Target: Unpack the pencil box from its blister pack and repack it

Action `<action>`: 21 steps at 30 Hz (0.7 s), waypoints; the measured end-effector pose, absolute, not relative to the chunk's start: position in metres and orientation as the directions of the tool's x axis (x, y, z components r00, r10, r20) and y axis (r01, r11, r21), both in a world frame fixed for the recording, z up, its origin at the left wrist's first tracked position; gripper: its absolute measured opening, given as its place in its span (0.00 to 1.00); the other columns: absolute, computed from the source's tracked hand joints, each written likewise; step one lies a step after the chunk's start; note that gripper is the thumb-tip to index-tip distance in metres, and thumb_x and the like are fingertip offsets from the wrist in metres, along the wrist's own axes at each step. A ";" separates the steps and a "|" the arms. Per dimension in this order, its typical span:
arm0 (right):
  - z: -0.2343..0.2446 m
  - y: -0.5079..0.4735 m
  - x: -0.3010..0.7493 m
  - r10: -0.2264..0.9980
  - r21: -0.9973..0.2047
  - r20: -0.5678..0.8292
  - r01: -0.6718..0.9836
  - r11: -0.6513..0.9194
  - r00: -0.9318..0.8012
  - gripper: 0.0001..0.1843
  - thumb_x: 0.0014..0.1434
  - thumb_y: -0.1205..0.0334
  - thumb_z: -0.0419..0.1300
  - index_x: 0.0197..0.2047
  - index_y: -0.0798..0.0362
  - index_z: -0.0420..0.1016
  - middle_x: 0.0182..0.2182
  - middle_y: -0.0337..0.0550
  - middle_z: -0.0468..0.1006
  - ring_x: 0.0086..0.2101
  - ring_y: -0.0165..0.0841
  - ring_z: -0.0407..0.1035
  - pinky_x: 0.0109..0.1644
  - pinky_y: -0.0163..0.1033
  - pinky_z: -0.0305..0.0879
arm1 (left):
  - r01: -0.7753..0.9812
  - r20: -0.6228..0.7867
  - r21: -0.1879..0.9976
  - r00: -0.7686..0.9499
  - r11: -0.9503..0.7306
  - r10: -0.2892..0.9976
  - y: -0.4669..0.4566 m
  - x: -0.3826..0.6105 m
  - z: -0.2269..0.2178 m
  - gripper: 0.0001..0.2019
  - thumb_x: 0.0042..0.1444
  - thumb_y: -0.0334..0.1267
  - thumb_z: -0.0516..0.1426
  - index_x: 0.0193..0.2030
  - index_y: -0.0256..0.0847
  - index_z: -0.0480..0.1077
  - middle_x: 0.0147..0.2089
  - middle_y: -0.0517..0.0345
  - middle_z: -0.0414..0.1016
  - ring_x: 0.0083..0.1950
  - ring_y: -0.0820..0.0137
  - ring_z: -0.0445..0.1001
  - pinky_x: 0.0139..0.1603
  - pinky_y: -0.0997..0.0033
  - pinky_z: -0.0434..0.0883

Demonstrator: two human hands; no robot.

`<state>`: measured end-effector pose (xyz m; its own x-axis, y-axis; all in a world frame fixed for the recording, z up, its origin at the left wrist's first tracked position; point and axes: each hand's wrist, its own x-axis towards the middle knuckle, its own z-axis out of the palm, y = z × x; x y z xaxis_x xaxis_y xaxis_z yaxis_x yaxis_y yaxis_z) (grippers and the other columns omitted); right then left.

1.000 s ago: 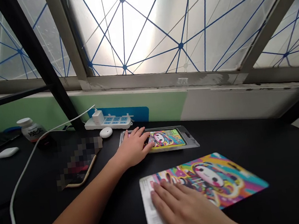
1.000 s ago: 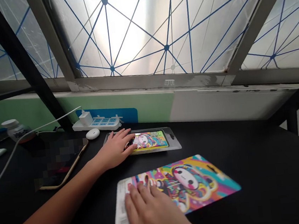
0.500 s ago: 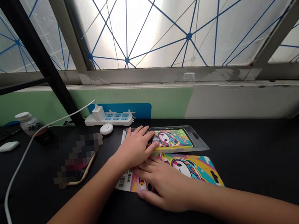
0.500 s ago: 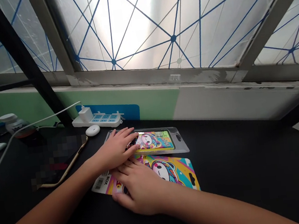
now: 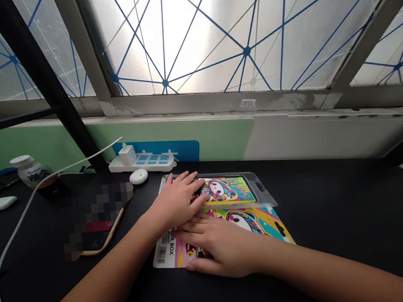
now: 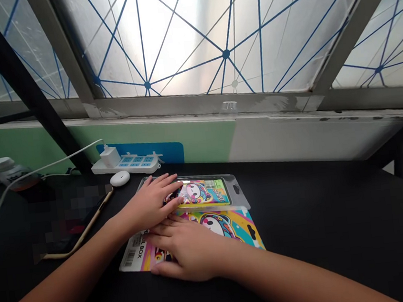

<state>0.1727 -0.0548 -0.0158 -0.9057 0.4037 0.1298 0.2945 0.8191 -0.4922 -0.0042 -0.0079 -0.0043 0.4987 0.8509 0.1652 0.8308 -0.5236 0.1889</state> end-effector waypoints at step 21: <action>0.014 -0.006 0.214 0.651 -0.027 0.323 0.681 0.732 -0.687 0.18 0.70 0.55 0.49 0.40 0.55 0.77 0.35 0.50 0.77 0.37 0.41 0.70 0.42 0.46 0.66 | 0.819 0.169 0.213 0.506 -0.533 0.846 -0.013 -0.002 -0.002 0.25 0.69 0.54 0.45 0.67 0.49 0.63 0.73 0.49 0.58 0.73 0.50 0.54 0.69 0.34 0.50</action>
